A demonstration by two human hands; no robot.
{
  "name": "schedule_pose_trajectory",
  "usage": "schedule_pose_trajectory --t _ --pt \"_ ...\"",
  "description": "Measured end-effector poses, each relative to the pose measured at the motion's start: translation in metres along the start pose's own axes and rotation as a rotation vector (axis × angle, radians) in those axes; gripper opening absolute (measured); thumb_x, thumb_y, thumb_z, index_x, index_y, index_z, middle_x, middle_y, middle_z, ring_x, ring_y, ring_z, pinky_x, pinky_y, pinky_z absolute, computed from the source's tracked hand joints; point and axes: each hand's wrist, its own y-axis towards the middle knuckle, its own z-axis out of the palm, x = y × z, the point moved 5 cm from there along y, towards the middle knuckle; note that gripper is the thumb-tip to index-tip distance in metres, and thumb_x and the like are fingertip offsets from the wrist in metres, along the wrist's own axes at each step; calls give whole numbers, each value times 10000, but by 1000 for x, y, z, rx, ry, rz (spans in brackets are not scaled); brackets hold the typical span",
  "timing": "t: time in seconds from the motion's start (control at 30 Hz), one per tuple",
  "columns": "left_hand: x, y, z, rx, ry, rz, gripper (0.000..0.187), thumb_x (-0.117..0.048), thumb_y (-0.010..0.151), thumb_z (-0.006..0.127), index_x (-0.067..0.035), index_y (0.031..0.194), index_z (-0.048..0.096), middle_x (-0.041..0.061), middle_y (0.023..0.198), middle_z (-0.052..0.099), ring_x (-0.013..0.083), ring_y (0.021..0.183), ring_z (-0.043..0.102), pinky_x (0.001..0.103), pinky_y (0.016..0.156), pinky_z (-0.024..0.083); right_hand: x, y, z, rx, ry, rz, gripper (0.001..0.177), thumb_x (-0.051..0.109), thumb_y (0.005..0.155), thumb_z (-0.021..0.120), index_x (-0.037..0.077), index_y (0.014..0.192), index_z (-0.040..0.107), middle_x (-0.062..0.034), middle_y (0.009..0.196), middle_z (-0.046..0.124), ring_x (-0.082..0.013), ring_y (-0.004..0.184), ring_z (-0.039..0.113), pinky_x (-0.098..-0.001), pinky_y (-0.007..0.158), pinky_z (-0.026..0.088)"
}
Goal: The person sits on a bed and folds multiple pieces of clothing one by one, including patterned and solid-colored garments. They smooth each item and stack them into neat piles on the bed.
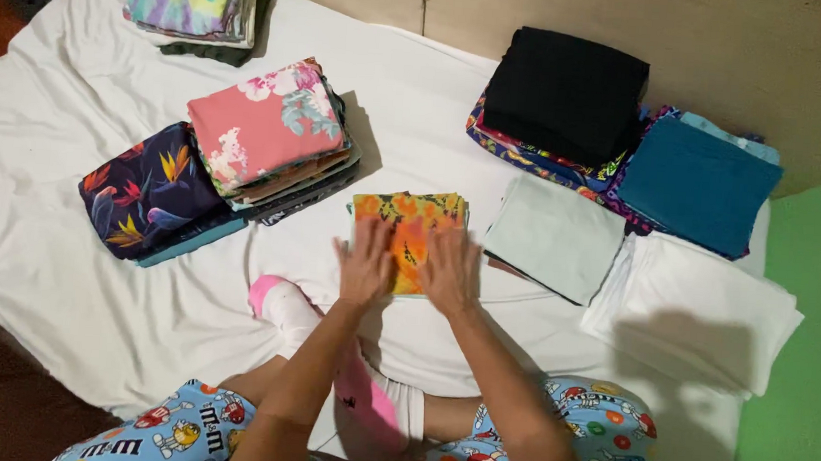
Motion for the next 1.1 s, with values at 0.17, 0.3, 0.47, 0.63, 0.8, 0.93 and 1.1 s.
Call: schedule_pose_trajectory --t 0.17,0.3,0.47,0.63,0.8,0.93,1.1 --pt "7 -31 38 37 -202 423 714 -574 968 416 -138 1533 430 81 1647 351 208 1496 356 587 1201 136 10 -67 70 219 259 -241 672 511 925 603 200 1505 473 -72 1590 427 -302 1515 318 -589 1181 248" --pt "12 -41 47 306 -141 459 854 -548 943 541 -185 1631 188 70 1703 177 252 1553 195 602 1238 54 3 -72 74 244 237 -352 643 479 983 551 197 1548 428 -98 1635 373 -293 1477 382 -576 1148 319" --pt "15 -47 60 220 -35 566 912 -447 894 625 -126 1633 198 125 1693 211 267 1543 237 592 1222 128 3 -73 69 149 166 -417 527 342 1003 558 143 1487 497 -129 1571 463 -297 1446 439 -501 1170 331" --pt "29 -54 72 327 -68 610 780 -343 972 570 -171 1634 196 99 1695 216 243 1523 288 554 1226 166 8 -68 42 100 38 -489 469 240 1003 544 138 1460 518 -152 1522 508 -320 1436 460 -476 1174 358" --pt "31 -48 45 234 -138 652 647 -291 1000 536 -192 1604 325 44 1618 403 204 1453 425 474 1213 255 13 -63 27 133 178 -453 375 163 1019 535 69 1379 578 -201 1495 522 -370 1413 475 -478 1150 388" --pt "24 -46 39 25 -229 650 589 -371 965 531 -173 1516 478 62 1597 450 215 1458 431 476 1234 177 11 -80 58 145 236 -401 372 153 1023 528 89 1384 593 -162 1489 546 -338 1417 476 -477 1172 356" --pt "1 6 25 24 -96 364 610 -443 1089 341 -122 1606 307 117 1675 285 273 1555 231 610 1215 53 5 -4 62 132 275 -90 507 274 1034 449 114 1514 476 -152 1667 309 -386 1534 238 -602 1184 179"
